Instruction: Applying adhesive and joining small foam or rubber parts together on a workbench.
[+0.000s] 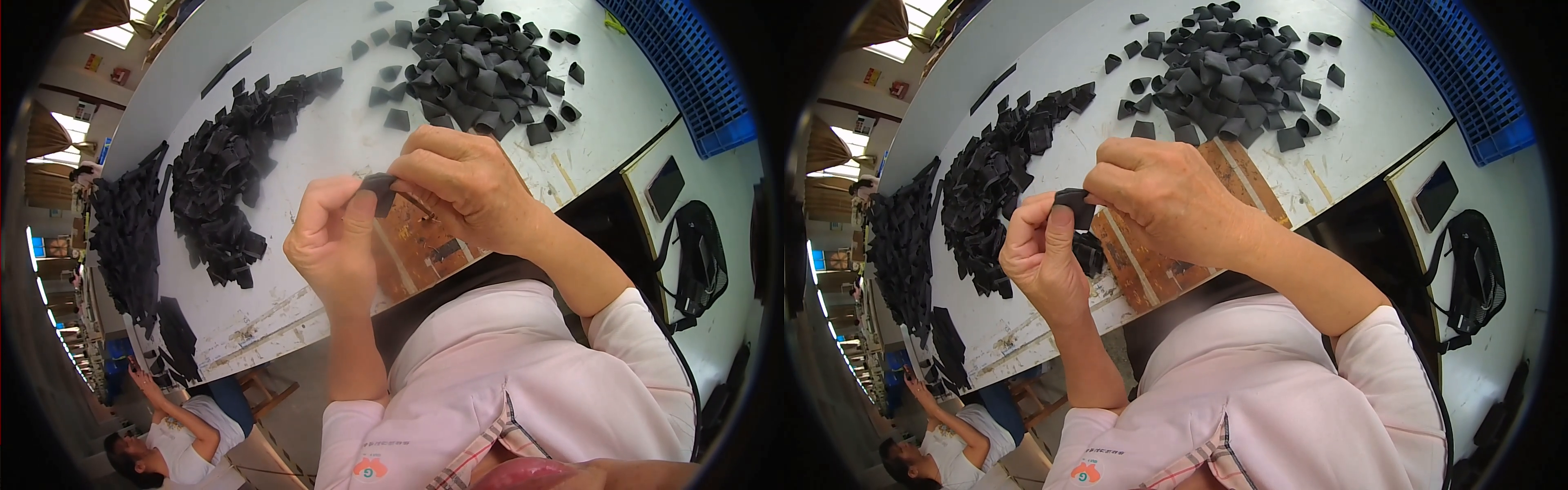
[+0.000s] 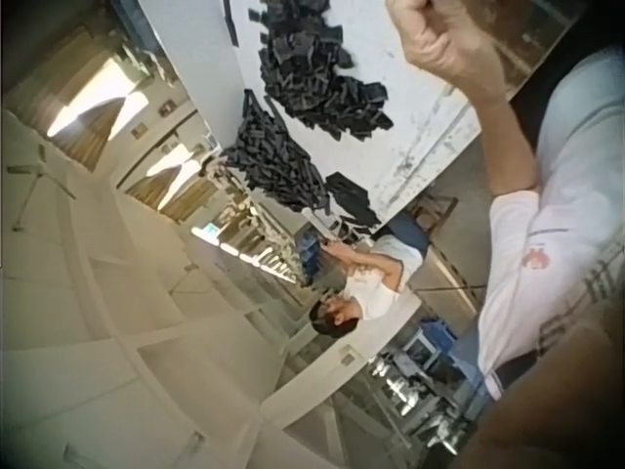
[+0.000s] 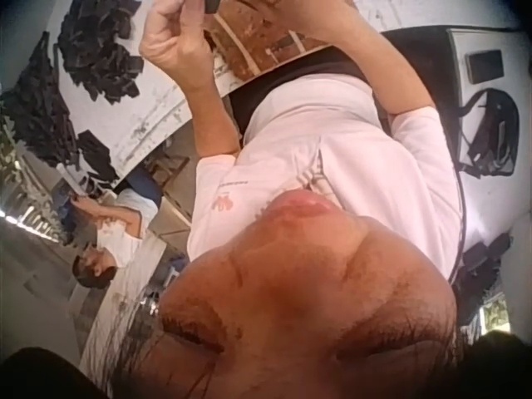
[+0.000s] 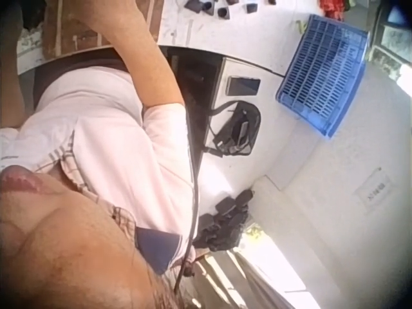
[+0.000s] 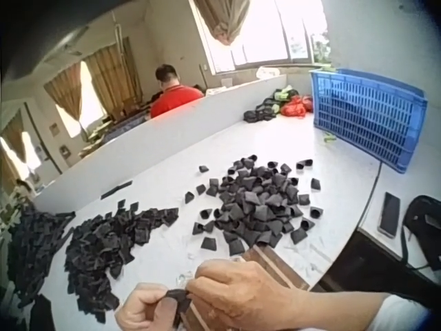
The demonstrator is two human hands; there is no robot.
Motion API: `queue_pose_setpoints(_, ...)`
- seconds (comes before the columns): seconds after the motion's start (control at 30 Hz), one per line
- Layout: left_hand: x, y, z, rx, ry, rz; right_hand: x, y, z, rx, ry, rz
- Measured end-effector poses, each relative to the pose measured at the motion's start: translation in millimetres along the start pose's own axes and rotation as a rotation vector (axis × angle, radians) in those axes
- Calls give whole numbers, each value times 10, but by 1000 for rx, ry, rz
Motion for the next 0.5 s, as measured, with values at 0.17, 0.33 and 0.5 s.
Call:
queue_pose_setpoints(0.17,-37,35,0,-51,-2,188,-49,19,-81,-32,67,-4)
queue_pose_setpoints(0.33,-73,-103,-71,-69,12,143,-58,-6,-51,-35,22,-69)
queue_pose_setpoints(0.5,210,-488,-346,156,185,102,351,384,86,-494,142,930)
Point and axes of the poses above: each hand's wrist, its own z-axis towards the middle knuckle, its own x-axis out of the back of the hand, y = z × x, the point moved 3 cm from there along z, towards the middle knuckle, and after that the axes turned 1 degree about -y, right-handed, at the moved point
